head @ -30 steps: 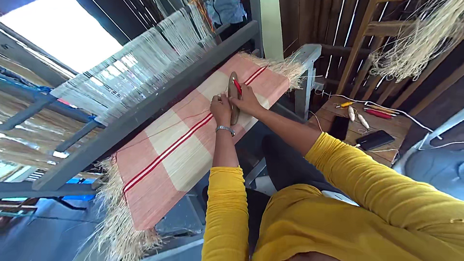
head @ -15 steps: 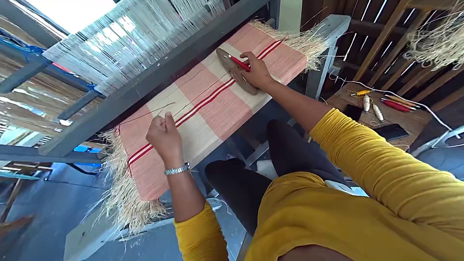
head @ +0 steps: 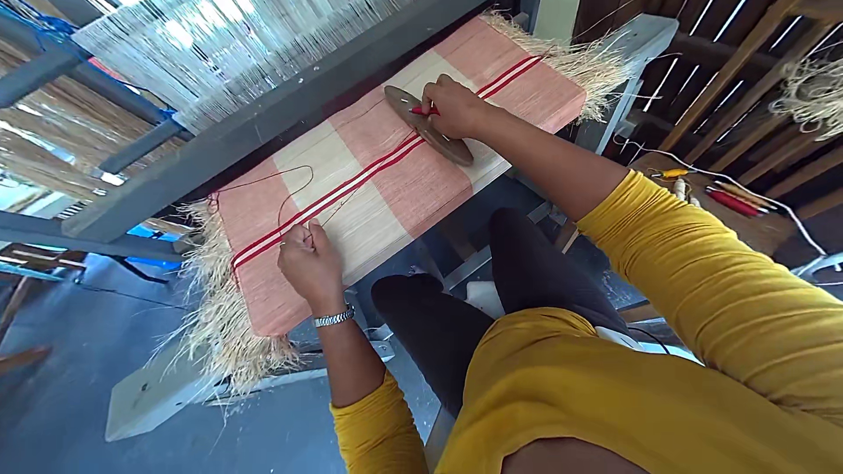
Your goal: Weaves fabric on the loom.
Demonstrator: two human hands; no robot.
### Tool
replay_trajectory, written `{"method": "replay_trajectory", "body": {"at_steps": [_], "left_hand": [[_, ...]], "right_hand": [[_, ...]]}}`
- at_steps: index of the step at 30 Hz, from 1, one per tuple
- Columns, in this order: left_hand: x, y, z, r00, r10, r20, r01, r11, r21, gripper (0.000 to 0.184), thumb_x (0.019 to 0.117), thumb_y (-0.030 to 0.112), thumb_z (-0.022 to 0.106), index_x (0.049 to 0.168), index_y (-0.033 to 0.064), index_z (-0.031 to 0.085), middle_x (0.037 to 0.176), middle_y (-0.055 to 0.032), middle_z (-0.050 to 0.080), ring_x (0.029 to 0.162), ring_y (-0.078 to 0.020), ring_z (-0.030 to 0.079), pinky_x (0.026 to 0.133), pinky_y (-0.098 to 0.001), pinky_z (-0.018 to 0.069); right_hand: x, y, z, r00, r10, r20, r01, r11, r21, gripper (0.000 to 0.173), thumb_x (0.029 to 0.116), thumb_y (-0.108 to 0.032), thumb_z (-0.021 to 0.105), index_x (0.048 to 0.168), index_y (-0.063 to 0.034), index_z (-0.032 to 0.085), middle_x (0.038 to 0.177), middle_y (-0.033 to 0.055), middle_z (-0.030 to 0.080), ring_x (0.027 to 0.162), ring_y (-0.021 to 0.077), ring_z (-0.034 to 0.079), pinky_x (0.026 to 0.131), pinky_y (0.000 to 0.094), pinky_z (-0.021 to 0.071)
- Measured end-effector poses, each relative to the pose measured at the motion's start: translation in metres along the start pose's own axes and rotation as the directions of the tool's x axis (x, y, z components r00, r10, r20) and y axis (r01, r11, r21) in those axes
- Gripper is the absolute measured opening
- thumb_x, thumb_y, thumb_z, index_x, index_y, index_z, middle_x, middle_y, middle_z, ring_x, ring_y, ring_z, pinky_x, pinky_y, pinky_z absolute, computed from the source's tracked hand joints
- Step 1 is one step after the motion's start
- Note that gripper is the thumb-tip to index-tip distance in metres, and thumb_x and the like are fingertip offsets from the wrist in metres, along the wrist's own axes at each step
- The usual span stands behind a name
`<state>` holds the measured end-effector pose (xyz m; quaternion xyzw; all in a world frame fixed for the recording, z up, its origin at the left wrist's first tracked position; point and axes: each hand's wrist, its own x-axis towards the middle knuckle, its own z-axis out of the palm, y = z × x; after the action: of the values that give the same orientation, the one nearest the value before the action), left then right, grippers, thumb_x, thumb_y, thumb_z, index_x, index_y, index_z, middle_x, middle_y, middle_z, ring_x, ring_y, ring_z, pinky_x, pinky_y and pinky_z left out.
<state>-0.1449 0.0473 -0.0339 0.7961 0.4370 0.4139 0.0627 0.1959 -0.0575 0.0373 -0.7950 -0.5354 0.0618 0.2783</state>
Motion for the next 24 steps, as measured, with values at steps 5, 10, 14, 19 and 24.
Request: {"method": "replay_trajectory", "body": {"at_steps": [5, 10, 14, 19, 24], "left_hand": [[-0.001, -0.001, 0.001, 1.000, 0.015, -0.008, -0.015, 1.000, -0.007, 0.046, 0.1083, 0.038, 0.048, 0.074, 0.0079, 0.043, 0.071, -0.0089, 0.043, 0.065, -0.0262, 0.047, 0.060, -0.0479, 0.0396], [-0.002, -0.004, 0.002, 0.999, 0.012, -0.047, -0.013, 0.999, -0.034, 0.045, 0.1084, 0.037, 0.048, 0.075, 0.0081, 0.043, 0.070, -0.0092, 0.043, 0.064, -0.0254, 0.046, 0.060, -0.0469, 0.0393], [-0.003, -0.007, -0.001, 0.990, -0.022, -0.138, 0.002, 0.990, -0.142, 0.043, 0.1073, 0.033, 0.052, 0.072, 0.0120, 0.040, 0.065, -0.0026, 0.038, 0.058, -0.0170, 0.041, 0.055, -0.0368, 0.0365], [-0.010, -0.011, -0.014, 0.972, -0.068, -0.223, -0.012, 0.940, -0.340, 0.042, 0.1034, 0.025, 0.060, 0.069, 0.0163, 0.037, 0.062, 0.0056, 0.034, 0.052, -0.0059, 0.034, 0.051, -0.0240, 0.0305], [-0.012, -0.027, -0.069, 0.949, -0.018, -0.315, -0.088, 0.944, -0.319, 0.040, 0.1032, 0.019, 0.061, 0.070, 0.0114, 0.040, 0.064, 0.0047, 0.035, 0.056, -0.0035, 0.036, 0.054, -0.0215, 0.0314]], "right_hand": [[-0.005, -0.004, 0.035, 0.989, -0.109, -0.102, 0.100, 0.991, -0.090, 0.046, 0.1027, -0.037, 0.058, 0.131, -0.0006, 0.064, 0.140, 0.0226, 0.054, 0.130, 0.0433, 0.049, 0.102, 0.0631, 0.0425], [-0.008, -0.004, 0.050, 0.997, -0.053, 0.049, 0.057, 0.993, -0.101, 0.063, 0.1092, -0.038, 0.040, 0.163, -0.0084, 0.028, 0.172, 0.0069, 0.019, 0.153, 0.0367, 0.027, 0.112, 0.0722, 0.0239], [-0.001, 0.009, 0.045, 0.984, -0.140, -0.114, 0.143, 0.989, 0.022, 0.075, 0.0944, -0.015, 0.066, 0.161, -0.0100, 0.033, 0.172, 0.0124, 0.018, 0.142, 0.0394, 0.045, 0.108, 0.0629, 0.0436], [-0.003, 0.038, 0.028, 0.973, -0.020, -0.228, 0.008, 0.999, -0.051, 0.062, 0.0891, -0.045, 0.077, 0.133, -0.0035, 0.061, 0.126, 0.0219, 0.064, 0.122, 0.0421, 0.058, 0.099, 0.0597, 0.0490], [-0.006, 0.058, 0.027, 0.963, -0.020, -0.270, -0.029, 0.984, -0.174, 0.060, 0.0940, -0.060, 0.065, 0.137, -0.0181, 0.065, 0.124, 0.0179, 0.065, 0.119, 0.0401, 0.059, 0.094, 0.0591, 0.0500]]}}
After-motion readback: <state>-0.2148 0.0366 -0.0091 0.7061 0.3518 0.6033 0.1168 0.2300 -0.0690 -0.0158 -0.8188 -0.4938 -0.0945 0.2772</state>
